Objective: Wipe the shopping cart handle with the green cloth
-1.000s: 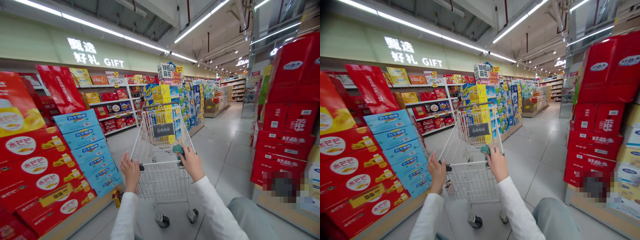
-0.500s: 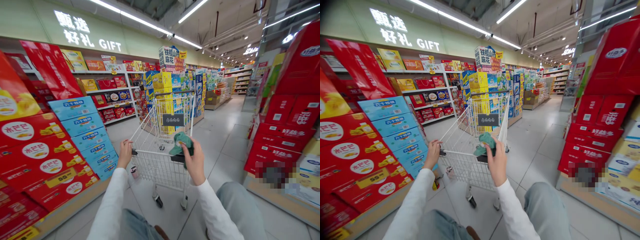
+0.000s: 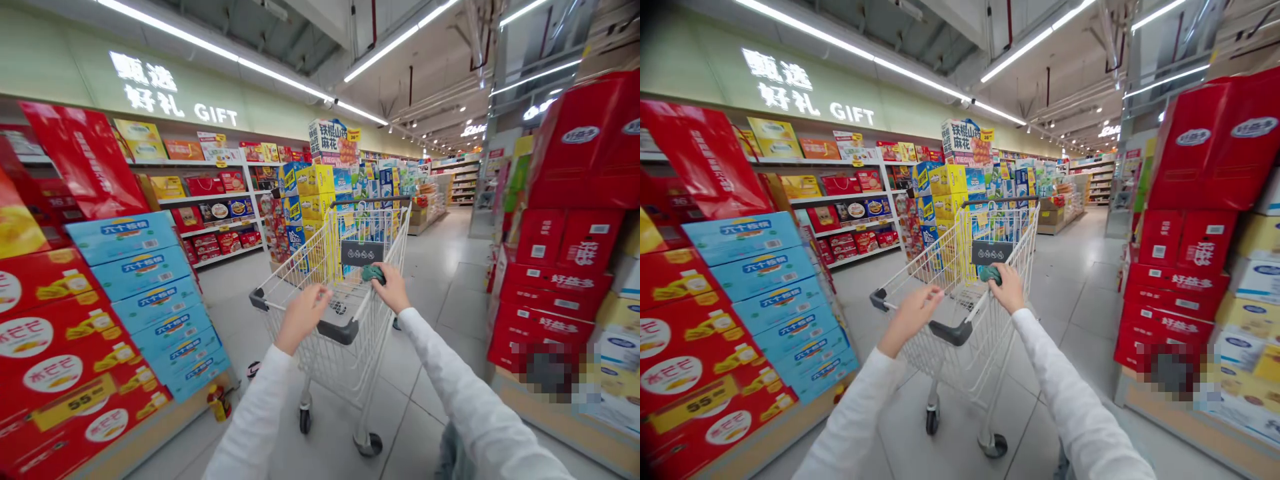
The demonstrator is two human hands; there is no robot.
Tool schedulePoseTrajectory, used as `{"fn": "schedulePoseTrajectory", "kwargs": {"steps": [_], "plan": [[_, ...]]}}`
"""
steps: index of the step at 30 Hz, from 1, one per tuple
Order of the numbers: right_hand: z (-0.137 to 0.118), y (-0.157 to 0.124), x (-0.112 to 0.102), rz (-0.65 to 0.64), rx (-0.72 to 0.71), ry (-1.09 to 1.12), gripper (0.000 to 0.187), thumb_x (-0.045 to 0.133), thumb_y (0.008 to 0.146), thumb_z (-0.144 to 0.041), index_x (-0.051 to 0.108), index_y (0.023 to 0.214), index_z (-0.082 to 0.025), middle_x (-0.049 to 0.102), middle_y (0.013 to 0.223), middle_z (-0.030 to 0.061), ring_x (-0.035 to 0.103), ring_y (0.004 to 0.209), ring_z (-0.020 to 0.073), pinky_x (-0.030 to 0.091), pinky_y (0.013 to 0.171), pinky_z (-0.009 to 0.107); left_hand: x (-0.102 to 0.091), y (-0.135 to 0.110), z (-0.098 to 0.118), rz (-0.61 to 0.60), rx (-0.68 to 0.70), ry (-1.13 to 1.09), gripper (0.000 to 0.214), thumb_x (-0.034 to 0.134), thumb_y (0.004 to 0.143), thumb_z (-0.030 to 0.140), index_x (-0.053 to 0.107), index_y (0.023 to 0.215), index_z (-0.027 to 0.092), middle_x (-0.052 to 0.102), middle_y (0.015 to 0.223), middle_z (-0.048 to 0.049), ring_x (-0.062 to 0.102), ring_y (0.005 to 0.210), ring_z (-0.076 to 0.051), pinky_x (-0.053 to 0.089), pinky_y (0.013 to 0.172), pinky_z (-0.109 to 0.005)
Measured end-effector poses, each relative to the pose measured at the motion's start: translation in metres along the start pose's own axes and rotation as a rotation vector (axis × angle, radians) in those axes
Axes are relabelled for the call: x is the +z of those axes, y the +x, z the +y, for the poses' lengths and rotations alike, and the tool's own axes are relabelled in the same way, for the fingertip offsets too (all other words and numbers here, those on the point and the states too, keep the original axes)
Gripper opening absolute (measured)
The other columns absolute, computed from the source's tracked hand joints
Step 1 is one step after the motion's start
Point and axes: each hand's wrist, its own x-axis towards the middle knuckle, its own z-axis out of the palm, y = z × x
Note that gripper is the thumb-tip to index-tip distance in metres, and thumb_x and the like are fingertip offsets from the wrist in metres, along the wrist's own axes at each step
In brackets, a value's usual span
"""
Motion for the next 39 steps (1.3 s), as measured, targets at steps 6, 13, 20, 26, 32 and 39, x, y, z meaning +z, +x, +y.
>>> {"fn": "schedulePoseTrajectory", "kwargs": {"steps": [6,13,20,26,32,39], "plan": [[-0.017,-0.016,0.006,-0.109,-0.006,0.007,0.031,0.048,0.071,-0.025,0.059,0.101,-0.021,0.063,0.096,0.0058,0.053,0.090,0.0238,0.041,0.082,0.036,0.051,-0.001,0.043,-0.319,-0.147,0.338,0.047,0.048,0.080,0.057,0.062,0.105,0.019,0.069,0.098,-0.0113,0.064,0.095,-0.027,0.047,0.080,-0.036],[-0.042,-0.015,-0.009,-0.289,0.000,0.170,0.036,0.058,0.071,-0.033,0.057,0.105,-0.021,0.064,0.099,0.0050,0.057,0.090,0.0221,0.043,0.082,0.036,0.060,0.008,0.021,-0.215,-0.260,0.507,0.050,0.052,0.074,0.059,0.070,0.092,0.015,0.070,0.086,-0.0157,0.065,0.090,-0.029,0.048,0.076,-0.036],[-0.067,0.047,-0.040,0.059,0.031,0.075,0.054,0.064,0.070,-0.038,0.051,0.119,-0.019,0.059,0.108,0.0089,0.054,0.097,0.0238,0.041,0.085,0.037,0.046,0.010,-0.014,-0.211,-0.279,0.531,0.051,0.050,0.074,0.059,0.071,0.089,0.015,0.070,0.085,-0.0163,0.065,0.090,-0.030,0.048,0.076,-0.035],[-0.091,0.012,0.007,-0.415,-0.312,-0.161,0.041,0.059,0.078,-0.049,0.061,0.107,-0.020,0.055,0.104,0.0104,0.046,0.102,0.0257,0.037,0.089,0.039,0.032,0.007,-0.041,-0.199,-0.256,0.513,0.054,0.048,0.072,0.064,0.072,0.083,0.017,0.070,0.082,-0.0146,0.064,0.089,-0.029,0.047,0.075,-0.034],[-0.127,-0.015,0.053,-0.624,-0.364,-0.083,0.041,0.036,0.091,-0.054,0.058,0.106,-0.022,0.057,0.104,0.0052,0.056,0.090,0.0168,0.040,0.073,0.026,0.021,-0.001,-0.064,-0.166,-0.213,0.509,0.049,0.051,0.072,0.060,0.072,0.084,0.018,0.071,0.083,-0.0133,0.065,0.087,-0.027,0.046,0.075,-0.032],[-0.135,-0.024,0.059,-0.512,-0.391,-0.122,0.033,0.040,0.092,-0.046,0.059,0.113,-0.029,0.057,0.116,0.0034,0.056,0.100,0.0166,0.039,0.073,0.024,0.003,-0.008,-0.081,-0.178,-0.226,0.445,0.042,0.050,0.074,0.054,0.070,0.066,0.019,0.069,0.066,-0.0075,0.064,0.074,-0.022,0.044,0.066,-0.027]]}}
